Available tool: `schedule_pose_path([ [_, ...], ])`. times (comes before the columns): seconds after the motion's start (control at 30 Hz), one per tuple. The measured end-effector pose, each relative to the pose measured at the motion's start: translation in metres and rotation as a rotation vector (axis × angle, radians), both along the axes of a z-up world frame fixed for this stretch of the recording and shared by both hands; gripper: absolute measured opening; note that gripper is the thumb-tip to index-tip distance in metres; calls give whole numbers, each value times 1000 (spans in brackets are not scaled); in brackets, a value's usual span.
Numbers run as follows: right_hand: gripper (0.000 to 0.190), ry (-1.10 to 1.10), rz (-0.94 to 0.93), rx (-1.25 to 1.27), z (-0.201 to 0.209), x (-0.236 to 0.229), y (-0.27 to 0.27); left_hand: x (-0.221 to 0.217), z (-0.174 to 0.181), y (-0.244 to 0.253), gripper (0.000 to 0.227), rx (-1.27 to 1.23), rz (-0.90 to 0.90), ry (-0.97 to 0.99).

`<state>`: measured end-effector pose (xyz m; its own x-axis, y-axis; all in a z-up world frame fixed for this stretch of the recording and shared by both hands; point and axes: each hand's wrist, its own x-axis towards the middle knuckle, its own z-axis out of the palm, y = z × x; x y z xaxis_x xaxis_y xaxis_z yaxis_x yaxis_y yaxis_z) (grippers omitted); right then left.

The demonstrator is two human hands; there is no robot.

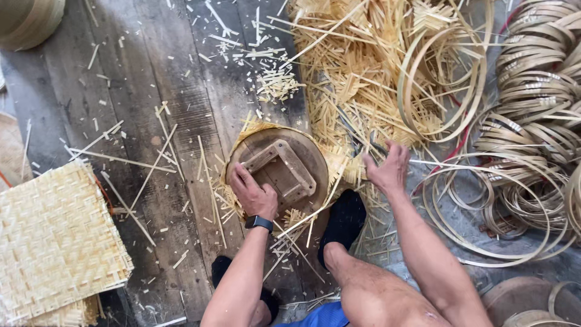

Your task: The person weaves bamboo strips to create basket components, using shears to trim excess material from the edges and fitting circular frames onto woven mats.

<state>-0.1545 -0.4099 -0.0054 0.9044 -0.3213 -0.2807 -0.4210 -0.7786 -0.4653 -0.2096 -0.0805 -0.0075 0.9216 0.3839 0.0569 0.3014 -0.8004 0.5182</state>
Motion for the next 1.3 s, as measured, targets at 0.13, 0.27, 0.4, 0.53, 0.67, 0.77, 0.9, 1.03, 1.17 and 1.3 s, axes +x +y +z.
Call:
schedule_pose_path([
  [0.13, 103, 172, 166, -235, -14, 7, -14, 2, 1, -1, 88, 45, 9, -10],
  [0.27, 78, 472, 84, -121, -40, 43, -8, 3, 3, -3, 86, 50, 19, -13],
  [0.4, 29, 325, 156, 115, -31, 84, -25, 2, 4, -3, 84, 44, 17, -33],
  [0.53, 7, 340, 266, 508, 70, 159, -59, 2, 1, -2, 85, 76, 12, -46],
  [0.67, 17, -521, 80, 1338, 166, 237, -93, 1, -1, -2, 85, 67, 15, -42],
  [0.77, 20, -863, -63, 975, 168, 233, -91, -1, 1, -1, 85, 55, 17, -27],
  [0.9, 36, 101, 150, 250, 77, 129, -48, 1, 1, 0, 91, 87, -7, 18],
  [1.03, 68, 496, 354, -160, -11, 36, -21, 10, 7, -11, 101, 334, -179, -11],
  [1.17, 76, 446, 305, -92, -57, -3, -32, 28, 13, -64, 115, -131, -133, 273],
  [1.3, 58, 544, 293, 132, -59, -1, -57, 43, 13, -73, 117, -64, -189, 227],
])
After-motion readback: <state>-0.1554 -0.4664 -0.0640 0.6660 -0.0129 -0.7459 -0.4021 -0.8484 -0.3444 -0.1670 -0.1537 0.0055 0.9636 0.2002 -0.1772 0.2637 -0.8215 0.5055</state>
